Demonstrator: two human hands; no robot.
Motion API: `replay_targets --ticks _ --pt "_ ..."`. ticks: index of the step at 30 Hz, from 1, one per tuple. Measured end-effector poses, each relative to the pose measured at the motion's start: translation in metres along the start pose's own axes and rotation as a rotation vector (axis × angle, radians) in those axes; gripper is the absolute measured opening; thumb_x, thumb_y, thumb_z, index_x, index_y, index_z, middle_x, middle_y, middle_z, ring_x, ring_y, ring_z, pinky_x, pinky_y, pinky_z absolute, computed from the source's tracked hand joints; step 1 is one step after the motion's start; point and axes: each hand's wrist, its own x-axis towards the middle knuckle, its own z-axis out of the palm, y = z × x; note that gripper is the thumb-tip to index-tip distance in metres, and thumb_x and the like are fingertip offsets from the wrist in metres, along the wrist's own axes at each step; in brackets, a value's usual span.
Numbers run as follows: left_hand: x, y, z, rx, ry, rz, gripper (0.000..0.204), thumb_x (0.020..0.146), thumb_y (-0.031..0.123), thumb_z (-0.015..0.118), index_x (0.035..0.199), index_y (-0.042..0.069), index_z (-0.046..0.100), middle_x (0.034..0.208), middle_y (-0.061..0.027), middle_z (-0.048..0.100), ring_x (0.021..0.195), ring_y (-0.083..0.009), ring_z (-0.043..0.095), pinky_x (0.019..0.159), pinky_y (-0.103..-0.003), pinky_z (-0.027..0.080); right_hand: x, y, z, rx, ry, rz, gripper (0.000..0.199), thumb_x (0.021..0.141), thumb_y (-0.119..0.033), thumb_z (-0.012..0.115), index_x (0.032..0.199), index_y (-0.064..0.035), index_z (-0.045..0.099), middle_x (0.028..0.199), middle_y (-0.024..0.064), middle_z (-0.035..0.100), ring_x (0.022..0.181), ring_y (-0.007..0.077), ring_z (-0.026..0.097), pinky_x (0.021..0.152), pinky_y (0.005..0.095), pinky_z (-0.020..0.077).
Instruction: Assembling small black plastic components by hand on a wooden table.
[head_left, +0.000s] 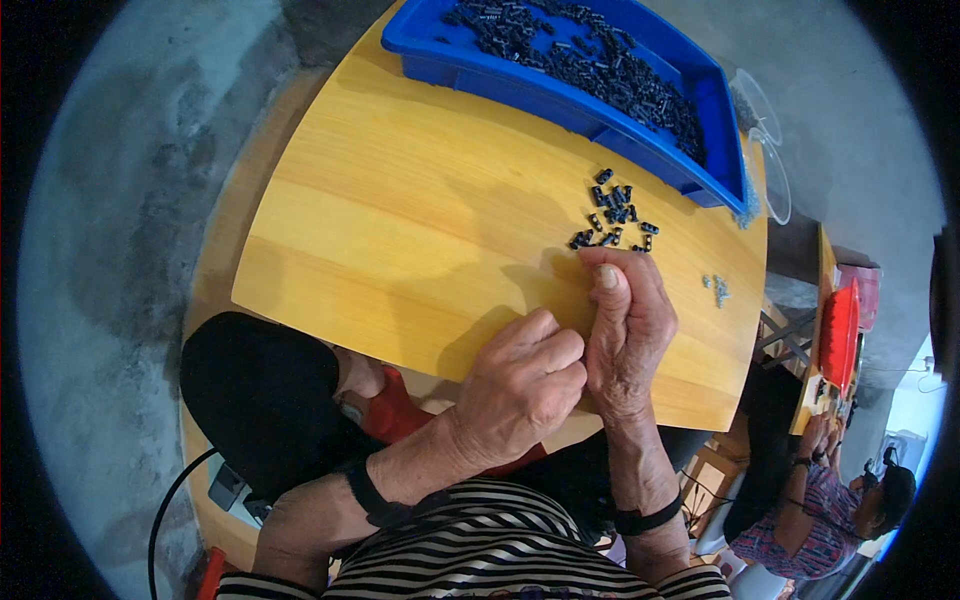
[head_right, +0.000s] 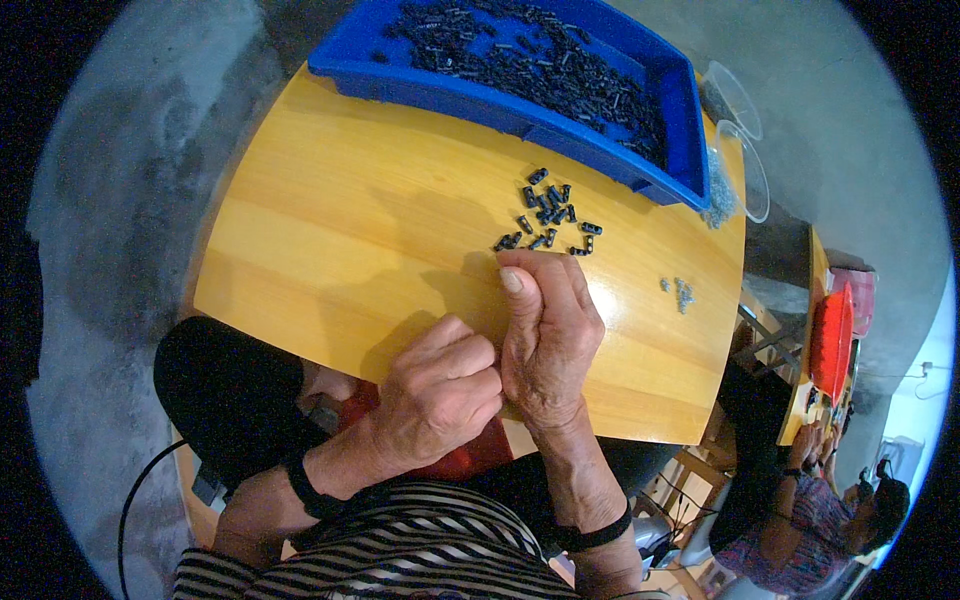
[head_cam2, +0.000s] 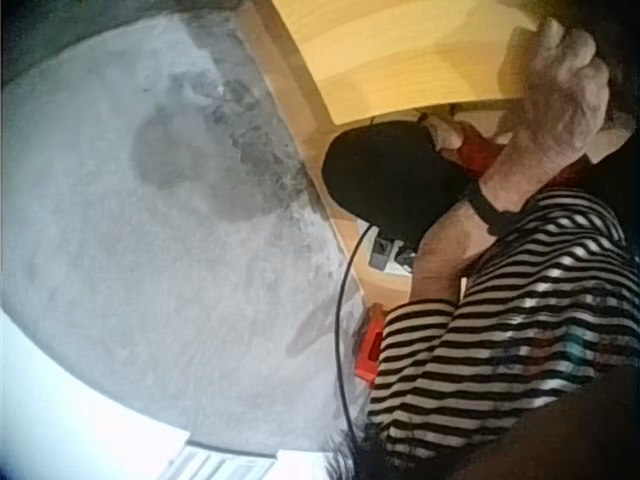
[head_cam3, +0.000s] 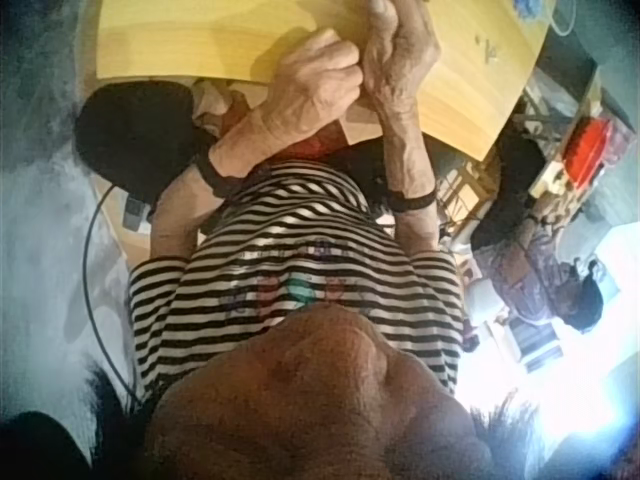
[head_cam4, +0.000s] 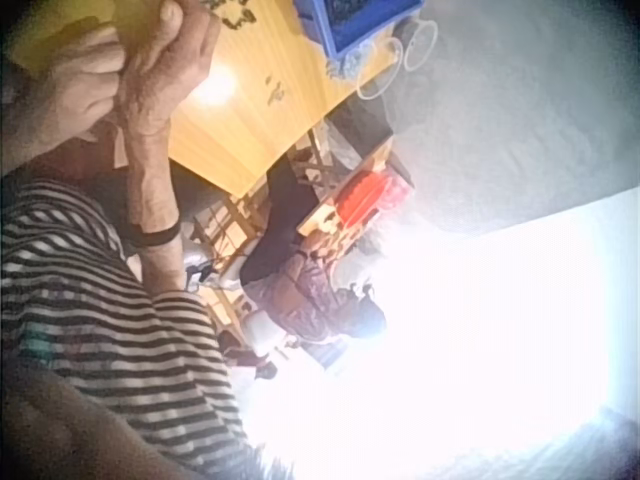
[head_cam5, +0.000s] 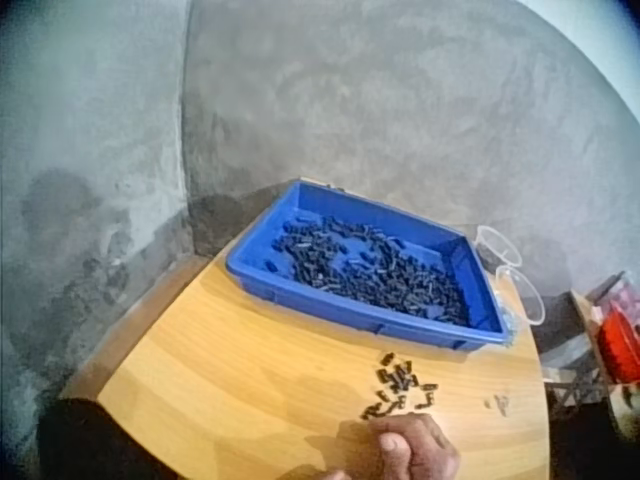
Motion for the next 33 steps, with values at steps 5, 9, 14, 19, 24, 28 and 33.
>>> replay_targets --ticks 5,9,14,19,24,28,33 --pt "0.002 -0.001 -0.001 -0.017 0.017 0.01 0.014 0.064 0.005 0.062 0.06 0.005 0.049 0.069 -0.0064 0.043 0.069 -0.0219 0.048 0.061 -0.034 0.044 0.002 0.007 0.002 0.009 -0.005 -0.062 0.013 0.092 -0.012 0.06 0.089 0.0006 0.063 0.081 0.014 0.061 0.075 0.0269 0.061 0.068 0.0335 0.0482" --pt "0.0 -0.002 -0.002 -0.041 0.002 0.003 0.014 0.064 0.005 0.062 0.061 0.005 0.048 0.069 -0.0068 0.043 0.069 -0.0224 0.048 0.06 -0.035 0.043 0.002 0.007 0.003 -0.016 -0.041 -0.059 0.012 0.092 -0.01 0.059 0.087 0.0008 0.061 0.079 0.0146 0.058 0.071 0.0291 0.058 0.064 0.0351 0.0465" --pt "-0.003 -0.004 0.004 -0.055 0.047 -0.003 0.014 0.064 0.006 0.061 0.061 0.005 0.048 0.069 -0.0072 0.042 0.068 -0.0228 0.048 0.06 -0.035 0.043 0.003 0.008 0.004 -0.059 -0.058 -0.084 0.01 0.091 -0.007 0.059 0.085 0.001 0.059 0.076 0.0151 0.055 0.067 0.0321 0.055 0.061 0.0373 0.0445" --pt "-0.004 -0.006 0.005 -0.049 0.071 -0.009 0.021 0.059 0.0 0.069 0.059 0.006 0.049 0.067 -0.0055 0.044 0.066 -0.0242 0.049 0.057 -0.035 0.043 0.005 0.008 0.009 -0.079 -0.063 -0.068 0.009 0.089 -0.005 0.059 0.082 0.0009 0.058 0.072 0.0161 0.051 0.064 0.0344 0.051 0.058 0.0395 0.0422" --pt "0.001 -0.003 0.004 -0.097 0.068 0.004 0.018 0.06 0.0 0.068 0.059 0.005 0.051 0.068 -0.0065 0.045 0.067 -0.0257 0.05 0.058 -0.036 0.043 0.01 0.012 0.005 -0.099 -0.05 -0.126 0.009 0.086 -0.004 0.061 0.079 -0.0011 0.057 0.072 0.0159 0.051 0.066 0.035 0.052 0.058 0.042 0.042" --pt "0.003 0.0 0.001 -0.057 0.085 -0.004 0.011 0.06 -0.002 0.066 0.062 0.004 0.056 0.068 -0.0077 0.048 0.067 -0.0273 0.05 0.057 -0.038 0.043 0.006 0.006 0.009 -0.17 -0.042 -0.126 0.008 0.084 -0.008 0.062 0.079 -0.0034 0.058 0.074 0.0151 0.055 0.072 0.0356 0.057 0.061 0.0437 0.046" --pt "-0.002 0.001 0.001 0.05 0.101 -0.016 0.012 0.058 -0.001 0.067 0.058 0.003 0.056 0.065 -0.0071 0.048 0.065 -0.0275 0.05 0.056 -0.039 0.043 0.002 0.002 0.008 -0.124 -0.029 -0.117 0.013 0.088 -0.013 0.061 0.08 -0.0032 0.059 0.075 0.0157 0.057 0.07 0.0366 0.058 0.061 0.0444 0.0467"
